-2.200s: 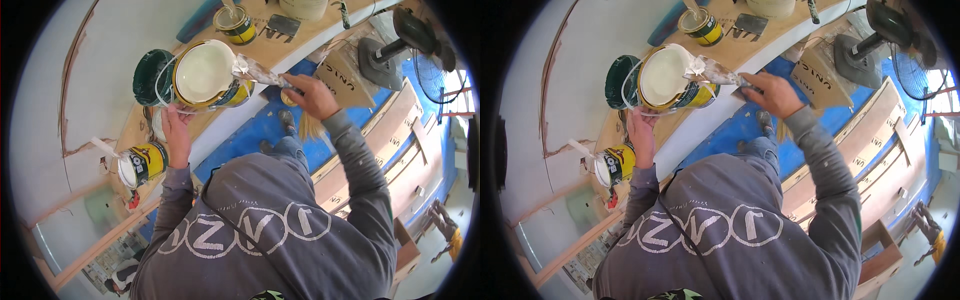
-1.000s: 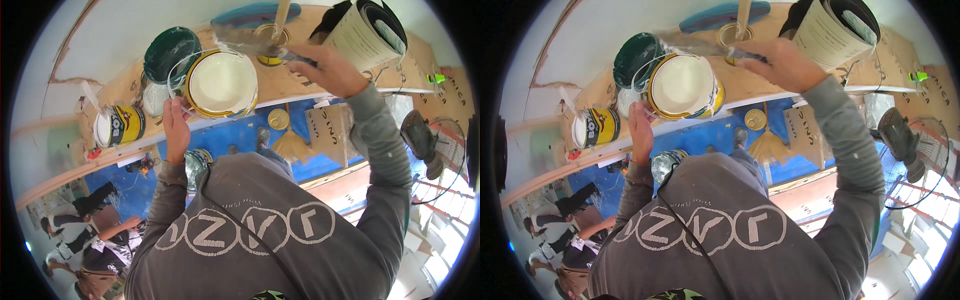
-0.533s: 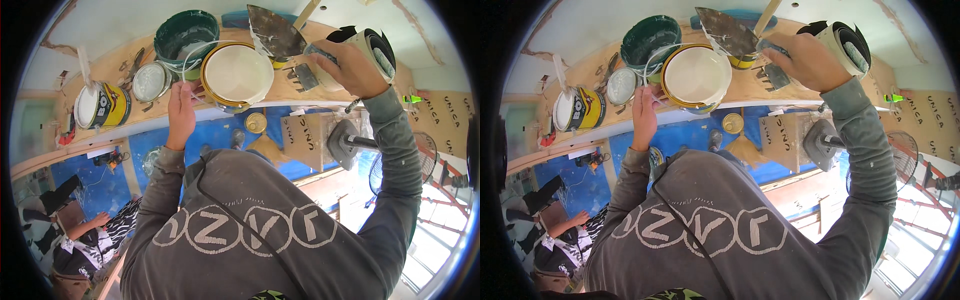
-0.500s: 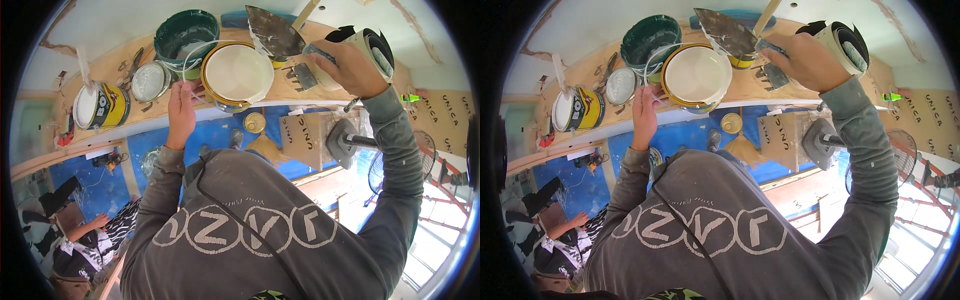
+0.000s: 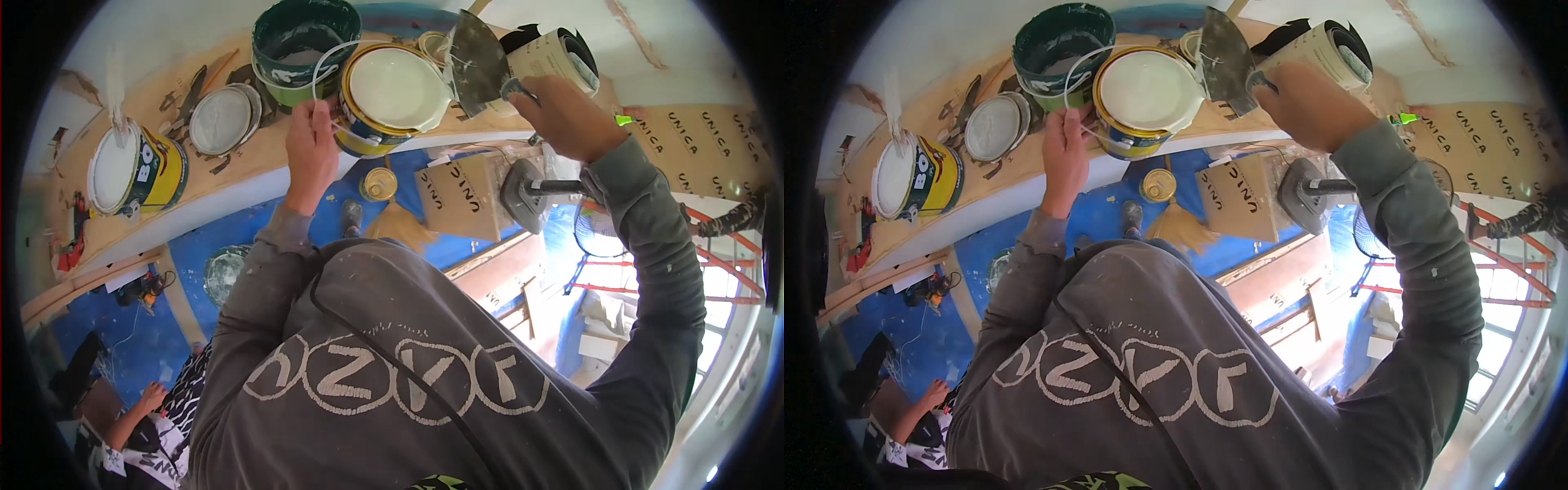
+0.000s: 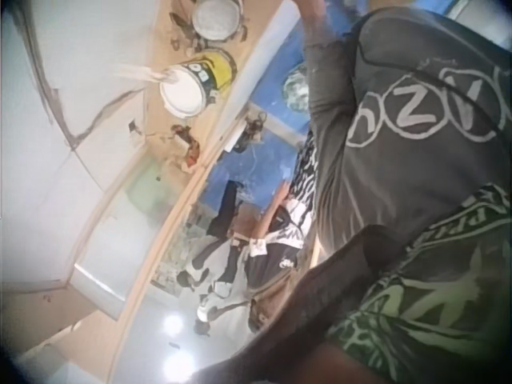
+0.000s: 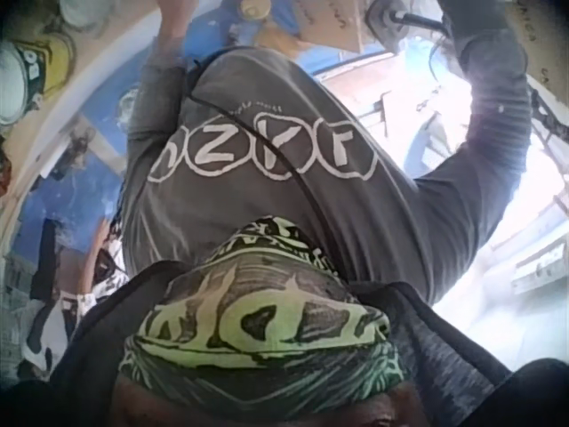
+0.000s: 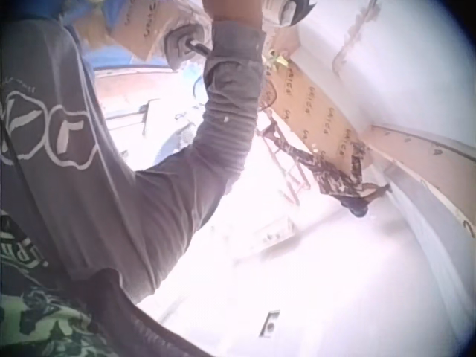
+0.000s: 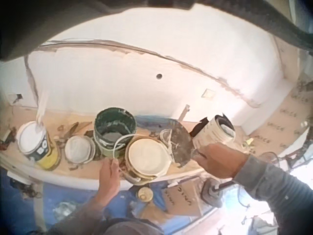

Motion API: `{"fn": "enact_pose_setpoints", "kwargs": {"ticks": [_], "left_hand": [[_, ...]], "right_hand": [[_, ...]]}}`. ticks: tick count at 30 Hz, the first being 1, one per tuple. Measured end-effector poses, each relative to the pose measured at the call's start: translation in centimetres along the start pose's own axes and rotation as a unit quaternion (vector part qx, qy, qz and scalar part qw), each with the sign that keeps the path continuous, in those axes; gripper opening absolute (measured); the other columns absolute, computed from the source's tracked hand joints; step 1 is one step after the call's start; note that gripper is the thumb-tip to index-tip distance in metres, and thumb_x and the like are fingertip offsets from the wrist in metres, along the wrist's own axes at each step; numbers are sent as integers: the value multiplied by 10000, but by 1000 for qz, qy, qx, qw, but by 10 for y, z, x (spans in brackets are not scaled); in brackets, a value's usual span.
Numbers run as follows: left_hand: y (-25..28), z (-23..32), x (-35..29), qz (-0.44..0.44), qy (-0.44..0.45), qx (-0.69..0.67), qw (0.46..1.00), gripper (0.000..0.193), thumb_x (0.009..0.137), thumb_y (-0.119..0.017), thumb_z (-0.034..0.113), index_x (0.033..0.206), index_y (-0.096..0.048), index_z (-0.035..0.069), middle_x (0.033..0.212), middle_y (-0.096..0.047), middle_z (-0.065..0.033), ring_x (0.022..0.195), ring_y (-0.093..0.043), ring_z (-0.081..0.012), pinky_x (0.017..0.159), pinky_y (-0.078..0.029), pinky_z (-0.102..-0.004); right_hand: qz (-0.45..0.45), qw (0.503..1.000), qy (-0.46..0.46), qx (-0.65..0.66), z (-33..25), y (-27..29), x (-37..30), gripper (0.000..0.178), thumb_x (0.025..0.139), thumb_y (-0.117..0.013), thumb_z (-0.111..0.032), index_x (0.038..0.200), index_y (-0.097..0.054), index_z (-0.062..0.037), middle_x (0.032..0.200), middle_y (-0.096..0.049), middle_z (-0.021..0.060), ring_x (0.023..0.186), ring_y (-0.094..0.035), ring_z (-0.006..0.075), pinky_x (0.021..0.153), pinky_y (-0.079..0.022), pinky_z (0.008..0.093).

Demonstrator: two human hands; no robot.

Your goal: The person prepares paint by opening cans, stirring the contents with a stick, and using a putty knife to mix paint and clean the lid.

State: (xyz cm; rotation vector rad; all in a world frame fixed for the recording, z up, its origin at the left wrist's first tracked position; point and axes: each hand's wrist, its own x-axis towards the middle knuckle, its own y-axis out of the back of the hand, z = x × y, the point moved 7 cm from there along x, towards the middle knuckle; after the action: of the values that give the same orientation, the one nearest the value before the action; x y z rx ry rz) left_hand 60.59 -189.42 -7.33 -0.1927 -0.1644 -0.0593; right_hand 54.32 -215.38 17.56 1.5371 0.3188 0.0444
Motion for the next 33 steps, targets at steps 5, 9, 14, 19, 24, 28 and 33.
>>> {"fn": "enact_pose_setpoints", "kwargs": {"ticks": [5,9,14,19,24,28,33], "left_hand": [[7,3,4,17,-10,64,998,329,1090,-519,307,1102,-582,-16,870,-694,-127,735,-660,-197,677,-518,-343],[4,-1,3,16,-10,55,998,339,1085,-515,323,1091,-587,-8,827,-681,-138,734,-677,-255,694,-526,-382],[8,-2,8,-7,-6,24,1000,359,1089,-498,343,1077,-582,-6,825,-685,-127,734,-687,-264,700,-531,-399],[10,-2,9,-22,-1,27,999,369,1089,-501,352,1078,-581,-8,828,-687,-125,733,-688,-263,704,-535,-395],[10,-9,9,-32,7,32,999,379,1089,-503,356,1096,-582,-14,839,-689,-130,745,-694,-255,701,-543,-386],[12,-11,11,-74,51,26,996,380,1105,-478,348,1166,-563,-17,1090,-661,-108,963,-662,-152,827,-609,-326],[9,-7,7,-54,51,-15,997,383,1102,-486,345,1140,-570,-27,960,-661,-105,840,-675,-171,755,-594,-314]], "right_hand": [[-173,941,-245,157,-36,3,-21,400,1046,-526,-301,956,-645,71,663,-625,157,466,-596,242,455,-477,388],[-170,863,-308,364,-68,-15,-40,419,1054,-536,-340,962,-665,48,615,-578,53,377,-493,108,343,-368,274],[-52,930,-259,254,-68,10,-31,350,1034,-582,-311,1110,-695,11,623,-609,105,489,-598,198,461,-466,341],[110,993,-29,-26,-90,-19,-36,284,984,-653,-267,1182,-650,-64,876,-677,179,786,-687,383,659,-544,463],[73,996,-34,-24,-126,-55,-71,327,946,-692,-232,1243,-640,-105,901,-631,135,798,-677,366,673,-550,469],[57,996,-59,35,-138,-26,-92,403,922,-722,-176,1306,-648,-84,929,-638,152,780,-678,361,671,-532,441],[133,975,-160,76,-108,-38,-129,447,909,-714,-147,1343,-616,-98,947,-612,150,841,-665,368,694,-537,456]]}}
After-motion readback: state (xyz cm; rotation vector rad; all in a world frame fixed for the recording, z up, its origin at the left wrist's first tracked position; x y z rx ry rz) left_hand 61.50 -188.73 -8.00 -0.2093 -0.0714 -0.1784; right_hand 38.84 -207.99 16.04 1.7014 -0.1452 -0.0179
